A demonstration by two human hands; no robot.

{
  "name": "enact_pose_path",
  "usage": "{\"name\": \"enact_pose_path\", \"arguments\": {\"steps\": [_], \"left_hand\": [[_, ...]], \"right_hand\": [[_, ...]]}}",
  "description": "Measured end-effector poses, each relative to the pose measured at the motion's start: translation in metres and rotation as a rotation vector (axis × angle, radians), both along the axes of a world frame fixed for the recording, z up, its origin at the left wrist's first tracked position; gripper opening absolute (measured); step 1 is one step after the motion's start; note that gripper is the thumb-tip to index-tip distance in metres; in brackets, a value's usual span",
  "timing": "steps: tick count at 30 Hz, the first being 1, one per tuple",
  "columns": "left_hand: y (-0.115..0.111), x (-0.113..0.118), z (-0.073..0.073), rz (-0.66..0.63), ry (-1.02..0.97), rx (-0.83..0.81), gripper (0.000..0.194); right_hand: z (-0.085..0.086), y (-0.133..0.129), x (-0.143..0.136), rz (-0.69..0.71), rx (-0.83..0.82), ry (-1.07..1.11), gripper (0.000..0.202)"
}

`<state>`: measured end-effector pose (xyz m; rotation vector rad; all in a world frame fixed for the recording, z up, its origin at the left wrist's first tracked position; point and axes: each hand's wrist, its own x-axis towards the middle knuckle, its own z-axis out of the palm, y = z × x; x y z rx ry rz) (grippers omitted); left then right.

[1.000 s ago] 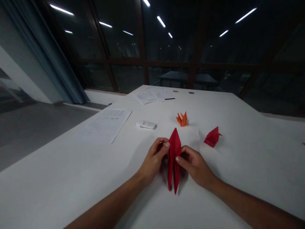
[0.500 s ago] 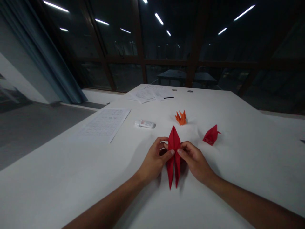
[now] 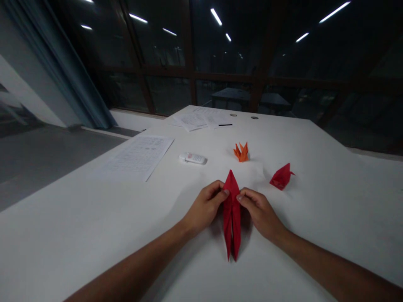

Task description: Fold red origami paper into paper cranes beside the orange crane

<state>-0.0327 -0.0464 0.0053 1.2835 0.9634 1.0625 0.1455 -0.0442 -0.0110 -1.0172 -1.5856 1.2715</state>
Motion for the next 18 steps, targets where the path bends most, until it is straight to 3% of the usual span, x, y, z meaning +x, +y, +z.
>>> {"name": "enact_pose_path", "arguments": {"steps": [5, 12, 18], "left_hand": [[-0.0026, -0.0004, 0.0033, -0.057, 0.063, 0.054, 0.015], [-0.0012, -0.0017, 0.0077, -0.090, -0.014, 0.006, 0.006], [0.0011, -0.0032, 0.0057, -0.092, -0.073, -0.036, 0.007]], "right_hand": [[-0.0030, -0.0003, -0.0013, 0.006, 0.011, -0.049, 0.033], [0.0016, -0.0024, -0.0011, 0.027, 0.017, -0.035, 0.016], [0.0003, -0.0011, -0.0008, 0.019, 0.011, -0.016, 0.013]]}}
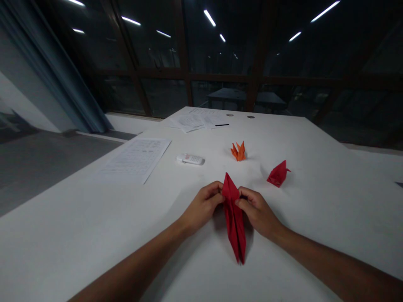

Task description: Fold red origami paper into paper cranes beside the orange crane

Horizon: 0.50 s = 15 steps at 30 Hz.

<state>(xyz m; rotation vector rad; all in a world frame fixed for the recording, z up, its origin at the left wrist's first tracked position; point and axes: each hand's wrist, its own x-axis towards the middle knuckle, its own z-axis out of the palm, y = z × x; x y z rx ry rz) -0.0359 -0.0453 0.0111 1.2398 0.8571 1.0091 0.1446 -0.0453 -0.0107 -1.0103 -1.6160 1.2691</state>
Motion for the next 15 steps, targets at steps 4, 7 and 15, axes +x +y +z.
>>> {"name": "enact_pose_path", "arguments": {"steps": [4, 7, 15], "left_hand": [[0.0012, 0.0011, -0.0045, 0.012, -0.068, -0.028, 0.025], [0.0018, 0.0021, -0.0078, 0.052, -0.107, -0.064, 0.040], [0.0010, -0.0013, -0.0067, -0.040, -0.187, -0.081, 0.072]], "right_hand": [[-0.0037, 0.0012, -0.0003, -0.038, -0.010, 0.035, 0.019], [-0.0043, 0.0012, -0.0005, -0.062, -0.031, 0.057, 0.022], [-0.0062, 0.0036, -0.0004, -0.119, 0.020, 0.046, 0.025]]}}
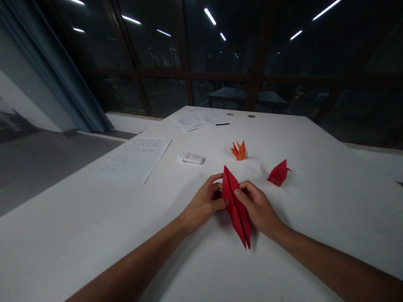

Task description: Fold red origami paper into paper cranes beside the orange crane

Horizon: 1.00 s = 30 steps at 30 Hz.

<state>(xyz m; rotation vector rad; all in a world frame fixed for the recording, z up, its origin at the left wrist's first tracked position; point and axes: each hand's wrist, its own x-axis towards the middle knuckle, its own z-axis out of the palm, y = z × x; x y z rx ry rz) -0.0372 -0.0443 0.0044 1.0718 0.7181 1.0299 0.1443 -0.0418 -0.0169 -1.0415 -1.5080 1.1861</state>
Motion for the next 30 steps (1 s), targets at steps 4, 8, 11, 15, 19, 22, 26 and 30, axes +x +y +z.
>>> {"name": "enact_pose_path", "arguments": {"steps": [4, 8, 11, 15, 19, 22, 26, 30], "left_hand": [[-0.0010, -0.0003, 0.0022, 0.012, 0.052, 0.051, 0.064], [-0.0021, 0.0011, 0.0048, -0.004, 0.102, 0.100, 0.053], [-0.0040, 0.0020, 0.0080, -0.027, 0.171, 0.149, 0.043], [-0.0064, 0.0015, 0.0105, -0.041, 0.245, 0.216, 0.041], [-0.0069, 0.0001, 0.0106, -0.076, 0.266, 0.193, 0.035], [-0.0061, -0.0005, 0.0104, -0.073, 0.249, 0.170, 0.034], [-0.0037, -0.0026, 0.0080, -0.038, 0.178, 0.138, 0.042], [0.0010, -0.0054, 0.0025, 0.043, 0.163, 0.086, 0.046]], "right_hand": [[-0.0009, -0.0003, 0.0000, 0.011, 0.026, -0.014, 0.026], [0.0013, -0.0018, -0.0002, 0.053, 0.019, -0.014, 0.031], [0.0033, -0.0022, 0.0000, 0.065, 0.015, -0.040, 0.035], [0.0037, -0.0017, 0.0005, 0.078, 0.002, -0.058, 0.034], [0.0038, -0.0012, 0.0008, 0.098, -0.024, -0.039, 0.021], [0.0050, -0.0004, 0.0013, 0.115, -0.046, -0.010, 0.014], [0.0076, 0.0007, 0.0016, 0.111, -0.089, 0.040, 0.012], [0.0088, 0.0005, 0.0005, 0.098, -0.105, 0.161, 0.008]]}}
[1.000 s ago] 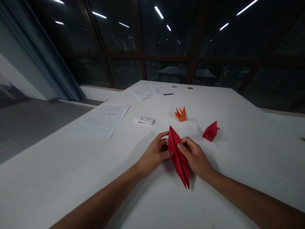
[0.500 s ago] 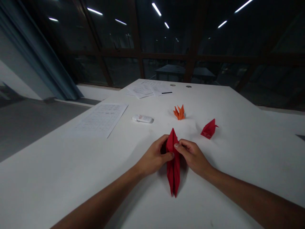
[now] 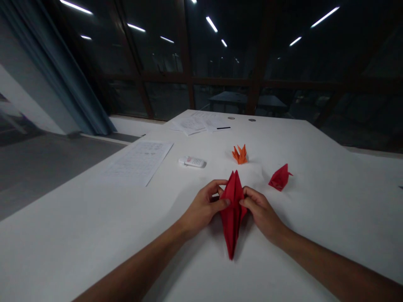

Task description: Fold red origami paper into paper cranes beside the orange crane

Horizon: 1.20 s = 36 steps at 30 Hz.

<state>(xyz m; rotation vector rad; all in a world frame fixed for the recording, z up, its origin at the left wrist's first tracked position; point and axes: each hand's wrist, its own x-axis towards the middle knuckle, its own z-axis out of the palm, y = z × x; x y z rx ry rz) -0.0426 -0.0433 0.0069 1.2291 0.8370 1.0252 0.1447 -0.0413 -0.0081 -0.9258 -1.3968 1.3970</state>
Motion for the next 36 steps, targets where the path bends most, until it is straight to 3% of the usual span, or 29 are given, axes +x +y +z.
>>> {"name": "enact_pose_path", "arguments": {"steps": [3, 5, 9, 11, 15, 19, 24, 36], "left_hand": [[0.0035, -0.0003, -0.0034, 0.107, -0.025, -0.019, 0.045], [0.0040, 0.0005, -0.0047, 0.139, -0.056, -0.029, 0.039], [0.0006, 0.0034, -0.0057, 0.064, -0.100, -0.066, 0.029], [-0.0012, 0.0046, -0.0060, 0.036, -0.101, -0.088, 0.027], [-0.0015, 0.0057, -0.0062, 0.041, -0.148, -0.145, 0.025], [0.0006, 0.0058, -0.0049, 0.052, -0.205, -0.194, 0.023], [0.0010, 0.0053, -0.0046, 0.003, -0.182, -0.189, 0.021], [0.0001, 0.0065, -0.0018, 0.090, -0.226, -0.213, 0.024]], "right_hand": [[-0.0015, -0.0002, -0.0009, 0.027, -0.052, 0.140, 0.007], [-0.0026, 0.0000, -0.0008, 0.033, -0.094, 0.219, 0.020], [-0.0010, 0.0005, 0.0009, 0.039, -0.161, 0.286, 0.048], [0.0008, 0.0008, 0.0019, 0.080, -0.171, 0.286, 0.043], [0.0005, 0.0031, 0.0034, 0.153, -0.160, 0.249, 0.014], [-0.0026, 0.0055, 0.0043, 0.159, -0.172, 0.262, 0.004], [-0.0023, 0.0056, 0.0045, 0.171, -0.200, 0.298, 0.007], [-0.0037, 0.0038, 0.0053, 0.123, -0.140, 0.198, 0.018]]}}
